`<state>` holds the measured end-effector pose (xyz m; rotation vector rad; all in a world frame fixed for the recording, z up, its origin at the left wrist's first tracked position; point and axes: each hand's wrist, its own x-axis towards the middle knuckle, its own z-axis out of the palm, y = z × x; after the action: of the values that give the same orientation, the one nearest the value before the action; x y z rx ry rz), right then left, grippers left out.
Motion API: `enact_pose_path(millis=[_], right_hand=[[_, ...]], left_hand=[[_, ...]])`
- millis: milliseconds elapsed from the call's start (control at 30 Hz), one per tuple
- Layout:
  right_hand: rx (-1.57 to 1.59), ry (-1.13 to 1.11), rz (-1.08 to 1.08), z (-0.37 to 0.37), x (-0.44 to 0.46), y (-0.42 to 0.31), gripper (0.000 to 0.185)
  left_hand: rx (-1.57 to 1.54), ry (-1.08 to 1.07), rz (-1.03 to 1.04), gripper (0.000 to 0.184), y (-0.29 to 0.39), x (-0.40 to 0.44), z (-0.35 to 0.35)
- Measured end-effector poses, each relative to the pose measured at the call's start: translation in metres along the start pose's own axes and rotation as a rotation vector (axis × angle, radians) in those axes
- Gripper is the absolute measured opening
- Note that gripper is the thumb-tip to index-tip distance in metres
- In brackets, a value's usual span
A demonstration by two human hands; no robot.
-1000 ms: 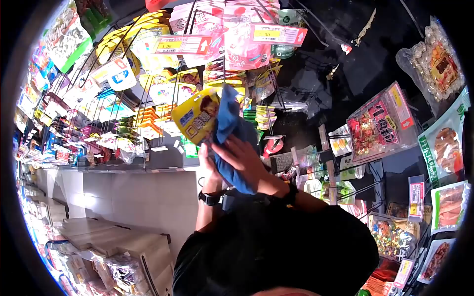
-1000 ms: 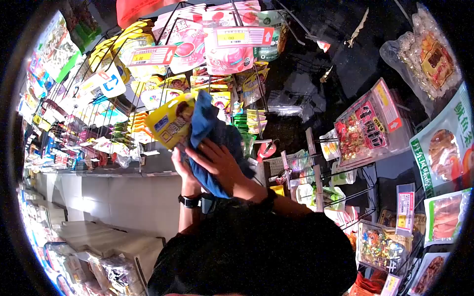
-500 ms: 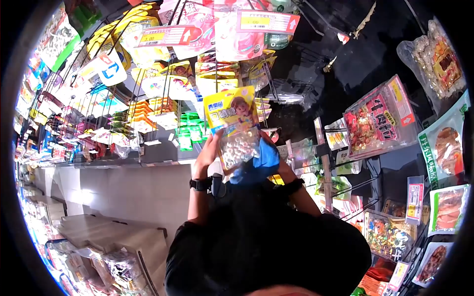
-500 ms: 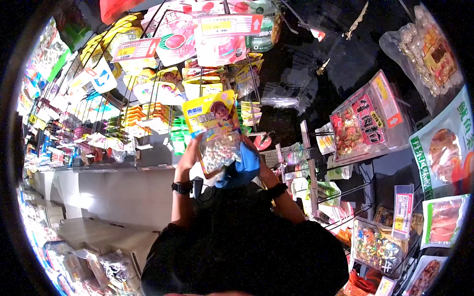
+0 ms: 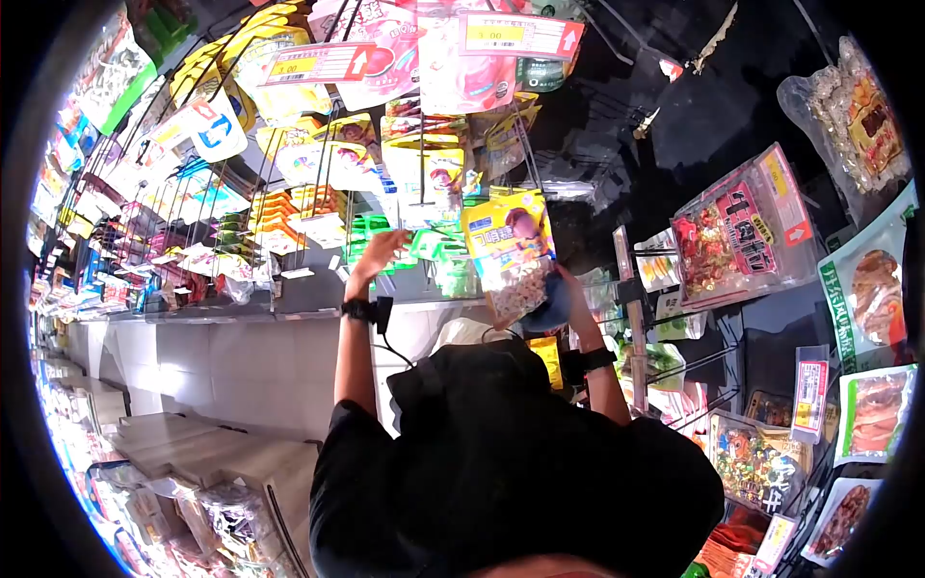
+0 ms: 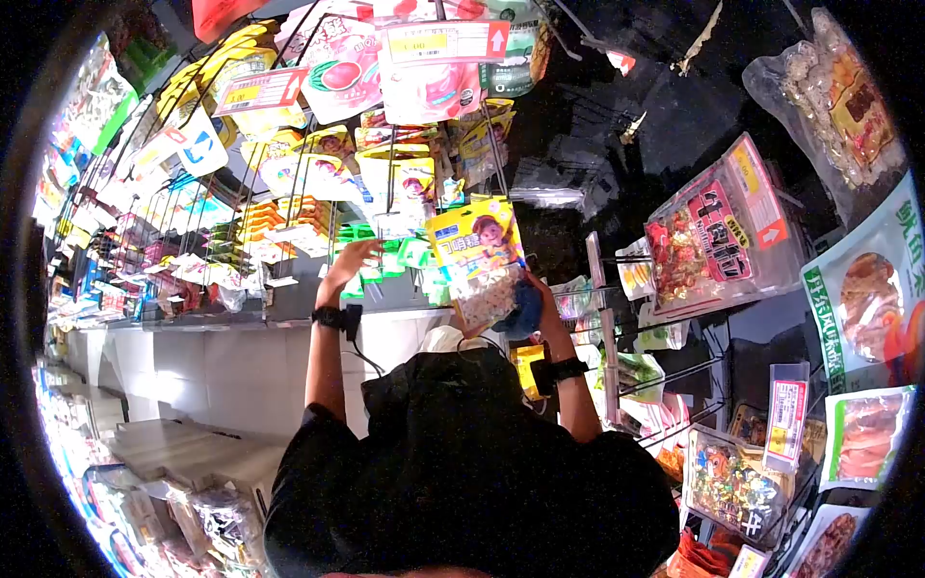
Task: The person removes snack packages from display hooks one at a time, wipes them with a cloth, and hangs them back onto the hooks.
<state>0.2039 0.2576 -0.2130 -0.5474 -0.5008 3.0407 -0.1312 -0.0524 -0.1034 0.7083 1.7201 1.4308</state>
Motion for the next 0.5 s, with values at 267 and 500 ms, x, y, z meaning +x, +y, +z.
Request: enact_pose_path(millis=[267, 500], right_hand=[[-0.439, 0.183, -0.593, -0.028, -0.001, 0.014, 0.037], [-0.505, 0.349, -0.750, 0.055, -0.013, 0.015, 0.034]], left_hand=[[0.033, 0.363, 0.083, 0.069, -0.009, 0.084, -0.029], [0.129, 0.636, 0.279, 0.078, -0.017, 0.131, -0.009]])
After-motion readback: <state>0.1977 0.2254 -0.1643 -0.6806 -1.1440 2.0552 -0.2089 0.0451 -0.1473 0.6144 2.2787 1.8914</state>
